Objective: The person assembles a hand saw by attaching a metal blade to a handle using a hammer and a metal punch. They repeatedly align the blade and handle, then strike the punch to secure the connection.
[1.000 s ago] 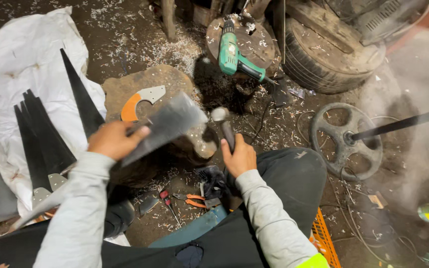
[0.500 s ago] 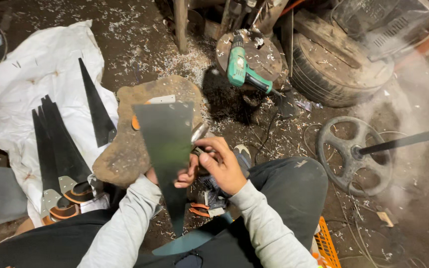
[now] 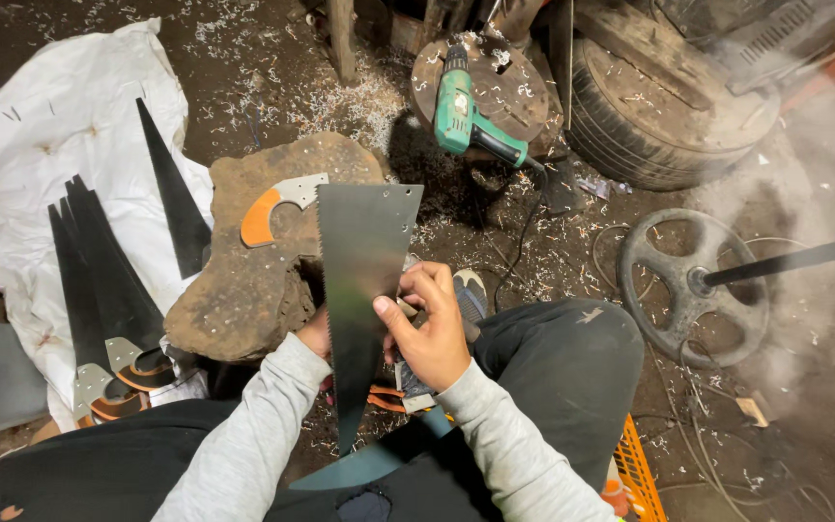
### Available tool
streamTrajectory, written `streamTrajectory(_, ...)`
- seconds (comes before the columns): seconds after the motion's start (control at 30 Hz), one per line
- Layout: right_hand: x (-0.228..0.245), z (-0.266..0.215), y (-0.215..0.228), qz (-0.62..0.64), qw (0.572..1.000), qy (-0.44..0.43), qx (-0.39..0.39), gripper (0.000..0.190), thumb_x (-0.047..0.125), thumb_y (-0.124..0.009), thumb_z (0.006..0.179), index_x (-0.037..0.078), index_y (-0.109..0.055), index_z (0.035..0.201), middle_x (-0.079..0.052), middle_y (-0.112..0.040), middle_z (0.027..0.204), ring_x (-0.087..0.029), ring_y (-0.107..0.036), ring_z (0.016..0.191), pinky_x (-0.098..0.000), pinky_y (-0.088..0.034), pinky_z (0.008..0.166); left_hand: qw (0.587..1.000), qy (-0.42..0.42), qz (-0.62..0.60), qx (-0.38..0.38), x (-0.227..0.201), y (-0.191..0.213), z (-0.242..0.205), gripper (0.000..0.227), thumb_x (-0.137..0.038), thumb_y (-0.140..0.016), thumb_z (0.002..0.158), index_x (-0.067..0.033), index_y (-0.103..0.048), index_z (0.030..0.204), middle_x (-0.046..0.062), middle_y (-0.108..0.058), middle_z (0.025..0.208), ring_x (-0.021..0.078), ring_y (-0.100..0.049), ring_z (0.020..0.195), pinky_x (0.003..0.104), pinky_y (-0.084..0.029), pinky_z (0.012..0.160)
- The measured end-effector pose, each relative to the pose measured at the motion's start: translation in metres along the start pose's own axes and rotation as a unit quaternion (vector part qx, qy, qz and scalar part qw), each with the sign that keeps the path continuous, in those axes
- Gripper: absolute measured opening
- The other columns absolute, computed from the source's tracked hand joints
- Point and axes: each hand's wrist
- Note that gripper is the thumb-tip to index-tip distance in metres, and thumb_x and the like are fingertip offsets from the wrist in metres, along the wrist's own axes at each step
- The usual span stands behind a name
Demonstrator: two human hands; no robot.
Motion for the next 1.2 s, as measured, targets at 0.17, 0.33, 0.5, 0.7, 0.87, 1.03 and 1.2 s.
streamTrajectory(0.17,-0.002,0.003,0.007,-0.094,0.981,0.166,0.02,0.014,0.005,-0.071,0.097,-0.003,-0.061,0.102,-0.009,-0.045,0.128,-0.016,-0.054,0.112,-0.0358,-0.052,0.089,0.984,-0.024,0.016,-0.174,-0.002,0.001,-0.002,0.035,-0.014,-0.058,0.09,-0.0015,-0.065,0.123,0.005,-0.074,0.097,0.0114,-0.071,0.077,0.028,-0.058,0.069)
streamTrajectory(0.33,0.001,0.005,0.014,-0.028,0.984,0.175,0.035,0.023,0.004,-0.063,0.1,-0.003,-0.062,0.122,-0.005,-0.051,0.127,-0.012,-0.055,0.111,-0.0289,-0.048,0.099,0.959,-0.015,0.149,-0.239,0.007,0.076,-0.004,0.035,-0.019,-0.058,0.098,-0.0105,-0.075,0.127,0.006,-0.068,0.087,0.0131,-0.048,0.057,0.029,-0.028,0.043)
streamTrajectory(0.5,-0.003,0.005,0.02,-0.006,0.987,0.158,0.039,0.017,0.006,-0.06,0.107,0.0,-0.063,0.122,0.0,-0.058,0.11,-0.008,-0.054,0.102,-0.0244,-0.045,0.094,0.859,0.05,0.478,-0.179,0.064,0.153,0.005,0.026,-0.022,-0.062,0.088,-0.0008,-0.073,0.097,0.014,-0.074,0.077,0.021,-0.065,0.06,0.034,-0.048,0.053)
streamTrajectory(0.7,0.001,0.011,0.03,-0.035,0.984,0.175,-0.003,0.016,0.017,-0.053,0.111,0.003,-0.058,0.119,0.002,-0.061,0.106,-0.005,-0.053,0.1,-0.024,-0.046,0.091,0.689,0.254,0.642,-0.221,0.137,0.184,0.006,0.035,-0.027,-0.068,0.087,0.0008,-0.071,0.108,0.024,-0.072,0.098,0.0393,-0.072,0.094,0.045,-0.056,0.087)
streamTrajectory(0.87,0.01,0.016,0.043,-0.031,0.979,0.186,-0.078,0.016,0.016,-0.05,0.11,0.005,-0.053,0.12,0.002,-0.06,0.108,-0.005,-0.054,0.097,-0.0228,-0.047,0.086,0.628,0.238,0.71,-0.21,0.136,0.161,-0.003,0.035,-0.02,-0.068,0.085,-0.0073,-0.072,0.118,0.025,-0.068,0.114,0.0409,-0.069,0.107,0.046,-0.054,0.097)
streamTrajectory(1.03,0.013,0.022,0.075,0.187,0.947,0.22,-0.141,0.004,0.01,-0.053,0.112,0.009,-0.05,0.11,0.001,-0.058,0.098,-0.007,-0.054,0.09,-0.0242,-0.048,0.082,0.796,0.123,0.568,-0.17,0.002,0.126,0.007,0.022,-0.02,-0.059,0.089,-0.0057,-0.076,0.091,0.018,-0.078,0.084,0.0366,-0.077,0.077,0.046,-0.061,0.071)
streamTrajectory(1.2,0.068,0.031,0.133,0.155,0.897,0.368,-0.187,0.014,0.007,-0.058,0.123,0.006,-0.051,0.111,0.002,-0.051,0.094,-0.005,-0.047,0.085,-0.0208,-0.043,0.082,0.297,-0.286,0.803,-0.431,-0.098,0.117,0.038,0.048,-0.029,-0.075,0.068,0.0026,-0.069,0.104,0.022,-0.07,0.103,0.046,-0.07,0.094,0.059,-0.053,0.075)
Point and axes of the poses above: each hand's wrist, its own z-axis towards the middle knuckle, its own y-axis out of the back of the hand, x = y × z
